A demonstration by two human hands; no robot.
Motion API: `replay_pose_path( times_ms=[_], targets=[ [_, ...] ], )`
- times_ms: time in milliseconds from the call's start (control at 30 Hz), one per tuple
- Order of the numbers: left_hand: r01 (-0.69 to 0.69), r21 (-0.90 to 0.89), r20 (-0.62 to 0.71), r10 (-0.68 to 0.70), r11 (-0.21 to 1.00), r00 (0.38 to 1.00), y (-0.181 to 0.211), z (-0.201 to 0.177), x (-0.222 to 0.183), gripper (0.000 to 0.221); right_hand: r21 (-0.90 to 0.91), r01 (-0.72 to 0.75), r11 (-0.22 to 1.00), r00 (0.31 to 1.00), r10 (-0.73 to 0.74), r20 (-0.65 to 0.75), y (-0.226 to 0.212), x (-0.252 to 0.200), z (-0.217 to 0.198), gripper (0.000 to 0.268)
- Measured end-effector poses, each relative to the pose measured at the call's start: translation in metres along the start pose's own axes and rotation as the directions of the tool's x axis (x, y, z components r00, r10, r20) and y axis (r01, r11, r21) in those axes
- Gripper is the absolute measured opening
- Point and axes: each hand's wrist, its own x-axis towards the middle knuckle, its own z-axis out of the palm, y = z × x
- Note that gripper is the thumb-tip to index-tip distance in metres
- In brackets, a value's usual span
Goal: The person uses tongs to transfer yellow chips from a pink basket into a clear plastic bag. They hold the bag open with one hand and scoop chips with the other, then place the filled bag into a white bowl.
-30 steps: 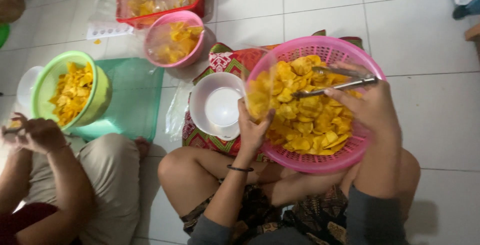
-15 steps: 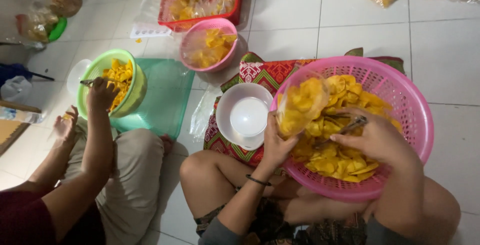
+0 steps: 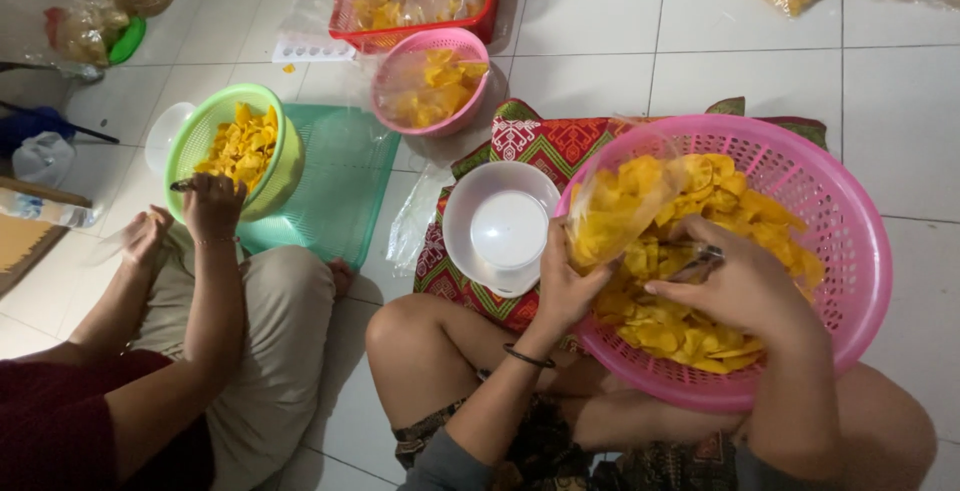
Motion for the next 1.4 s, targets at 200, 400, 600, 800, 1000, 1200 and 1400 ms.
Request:
replay_pose_path(
  times_ms=[200, 400, 600, 800, 1000, 1200, 1400],
  targets=[
    [0.002, 0.036, -0.014, -0.002, 0.999, 1.0, -0.003, 0.0, -0.002, 0.055, 0.193, 0.38, 0.905, 0.916, -0.34, -0.211, 0.06, 0.0, -0.01, 0.037],
    [-0.009, 0.007, -0.024, 0.009, 1.0, 1.0, 0.001, 0.001, 0.002, 0.053, 0.105, 0.075, 0.992, 0.973, -0.05, -0.226, 0.046, -0.024, -0.03, 0.055],
    [-0.007, 0.1, -0.045, 0.011, 0.995, 0.999, 0.002, 0.004, 0.001, 0.054, -0.289, 0.012, 0.957, 0.997, -0.033, -0.066, 0.034, 0.015, -0.003, 0.077],
    [-0.001, 0.034, -0.011, 0.002, 0.999, 1.0, 0.006, 0.001, -0.002, 0.052, -0.324, 0.039, 0.945, 0.999, -0.034, 0.02, 0.025, 0.0, -0.001, 0.059],
    [0.06, 0.052, -0.015, -0.059, 0.997, 0.998, 0.009, 0.001, -0.001, 0.055, 0.051, 0.085, 0.995, 0.996, -0.084, -0.035, 0.011, -0.031, -0.01, 0.042],
    [-0.008, 0.04, 0.0, 0.008, 0.999, 1.0, -0.001, -0.001, 0.0, 0.05, -0.047, 0.065, 0.997, 0.996, -0.063, 0.055, 0.005, -0.012, 0.0, 0.083],
    [0.05, 0.011, -0.042, -0.049, 0.999, 0.998, 0.003, 0.005, -0.001, 0.053, -0.07, 0.022, 0.997, 0.997, -0.017, 0.076, 0.001, -0.005, 0.0, 0.088]
  ],
)
